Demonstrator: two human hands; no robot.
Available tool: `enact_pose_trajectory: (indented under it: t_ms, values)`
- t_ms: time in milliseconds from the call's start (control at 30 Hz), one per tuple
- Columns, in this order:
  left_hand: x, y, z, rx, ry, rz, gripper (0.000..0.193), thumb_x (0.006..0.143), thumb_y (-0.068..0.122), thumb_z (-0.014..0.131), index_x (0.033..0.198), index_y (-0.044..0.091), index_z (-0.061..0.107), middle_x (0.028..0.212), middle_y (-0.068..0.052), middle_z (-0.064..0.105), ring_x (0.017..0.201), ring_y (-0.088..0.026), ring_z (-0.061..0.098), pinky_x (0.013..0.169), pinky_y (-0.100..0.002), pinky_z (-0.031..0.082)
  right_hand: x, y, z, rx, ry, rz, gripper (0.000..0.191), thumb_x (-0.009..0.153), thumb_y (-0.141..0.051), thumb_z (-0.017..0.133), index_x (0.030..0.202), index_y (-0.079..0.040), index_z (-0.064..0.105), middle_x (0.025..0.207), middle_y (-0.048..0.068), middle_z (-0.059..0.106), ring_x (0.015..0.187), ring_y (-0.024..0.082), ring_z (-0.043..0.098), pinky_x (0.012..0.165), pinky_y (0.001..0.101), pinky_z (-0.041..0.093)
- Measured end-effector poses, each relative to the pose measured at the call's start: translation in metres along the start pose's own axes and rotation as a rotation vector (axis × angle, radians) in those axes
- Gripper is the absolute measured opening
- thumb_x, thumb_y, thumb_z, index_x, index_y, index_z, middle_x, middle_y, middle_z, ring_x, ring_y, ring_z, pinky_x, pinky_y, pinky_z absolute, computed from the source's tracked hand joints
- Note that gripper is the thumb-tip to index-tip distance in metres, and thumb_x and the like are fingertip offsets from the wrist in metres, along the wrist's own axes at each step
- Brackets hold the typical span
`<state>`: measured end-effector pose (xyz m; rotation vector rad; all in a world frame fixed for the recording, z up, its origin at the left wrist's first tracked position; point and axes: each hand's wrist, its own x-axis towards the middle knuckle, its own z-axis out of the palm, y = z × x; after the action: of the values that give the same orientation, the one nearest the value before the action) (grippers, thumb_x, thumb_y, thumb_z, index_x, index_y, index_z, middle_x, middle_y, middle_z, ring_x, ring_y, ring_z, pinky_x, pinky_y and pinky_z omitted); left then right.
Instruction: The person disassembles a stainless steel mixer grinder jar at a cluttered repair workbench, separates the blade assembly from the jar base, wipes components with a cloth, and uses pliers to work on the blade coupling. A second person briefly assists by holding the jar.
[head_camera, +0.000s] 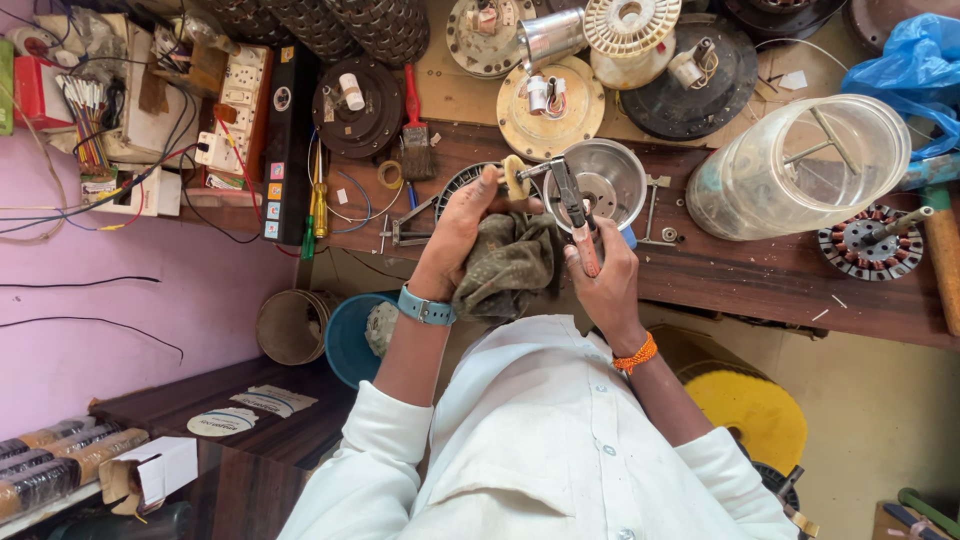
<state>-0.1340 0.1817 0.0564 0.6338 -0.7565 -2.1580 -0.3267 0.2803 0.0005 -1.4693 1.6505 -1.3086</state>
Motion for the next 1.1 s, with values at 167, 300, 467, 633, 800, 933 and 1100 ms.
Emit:
enact_pose_trajectory:
  t_ms: [167, 300, 467, 633, 800, 933, 1100]
  values:
    - [-0.007, -0.002, -0.001, 0.262, -0.013, 0.168, 0.073, 0.102, 0.036, 0.067, 0.159, 0.011, 0.030, 0.146, -0.020, 0.057, 0.136, -0.025, 0.060, 0.111, -0.044, 0.054, -0.001, -0.003, -0.001, 0.011, -0.005, 0.015, 0.034, 0.093, -0.008, 0.068, 0.124, 0.003, 0.060, 0.104, 0.020, 0.068, 0.093, 0.032, 0.068, 0.088, 0.0409, 0.054]
    - [-0.006, -0.002, 0.002, -0.150, 0.040, -0.049, 0.067, 0.103, 0.040, 0.065, 0.150, 0.000, 0.040, 0.124, -0.028, 0.068, 0.107, -0.032, 0.070, 0.090, -0.044, 0.061, -0.001, -0.003, 0.000, 0.004, -0.017, 0.013, 0.035, 0.093, -0.009, 0.069, 0.125, 0.003, 0.059, 0.103, 0.020, 0.068, 0.093, 0.032, 0.068, 0.087, 0.0406, 0.053]
    - [-0.007, -0.001, 0.009, 0.108, 0.023, 0.092, 0.069, 0.106, 0.028, 0.067, 0.161, 0.004, 0.034, 0.142, -0.023, 0.057, 0.126, -0.026, 0.062, 0.107, -0.044, 0.055, -0.003, -0.002, 0.000, 0.021, -0.016, 0.011, 0.036, 0.094, -0.010, 0.068, 0.126, 0.003, 0.059, 0.103, 0.020, 0.068, 0.092, 0.031, 0.068, 0.087, 0.0402, 0.053]
    - [-0.011, 0.003, 0.012, 0.006, 0.024, -0.019, 0.066, 0.103, 0.046, 0.053, 0.157, 0.013, 0.033, 0.143, -0.024, 0.057, 0.120, -0.030, 0.065, 0.099, -0.044, 0.058, -0.002, -0.007, -0.004, 0.036, -0.021, 0.033, 0.035, 0.095, -0.011, 0.069, 0.124, 0.003, 0.059, 0.102, 0.019, 0.068, 0.090, 0.031, 0.067, 0.085, 0.0400, 0.053]
    - [-0.003, -0.006, 0.004, -0.281, 0.007, -0.044, 0.072, 0.109, 0.056, 0.043, 0.157, 0.004, 0.041, 0.145, -0.025, 0.058, 0.121, -0.033, 0.067, 0.102, -0.047, 0.058, -0.003, -0.009, -0.008, 0.062, -0.016, 0.044, 0.034, 0.093, -0.009, 0.070, 0.123, 0.003, 0.059, 0.099, 0.017, 0.066, 0.088, 0.025, 0.063, 0.084, 0.0371, 0.052]
    - [-0.014, -0.005, -0.010, -0.452, -0.014, 0.074, 0.066, 0.109, 0.057, 0.043, 0.153, 0.007, 0.046, 0.144, -0.022, 0.058, 0.124, -0.037, 0.064, 0.107, -0.055, 0.054, -0.026, 0.014, -0.029, 0.137, 0.026, 0.246, 0.022, 0.094, -0.004, 0.069, 0.114, 0.001, 0.061, 0.088, 0.009, 0.059, 0.082, 0.018, 0.054, 0.079, 0.0305, 0.050]
    - [-0.057, 0.010, -0.027, -0.480, 0.156, 0.273, 0.057, 0.113, 0.046, 0.043, 0.156, 0.009, 0.046, 0.151, -0.020, 0.053, 0.135, -0.034, 0.056, 0.117, -0.053, 0.049, -0.089, 0.084, -0.077, 0.229, 0.190, 0.497, 0.023, 0.096, -0.005, 0.066, 0.118, -0.002, 0.060, 0.094, 0.000, 0.052, 0.082, 0.010, 0.053, 0.071, 0.0284, 0.048]
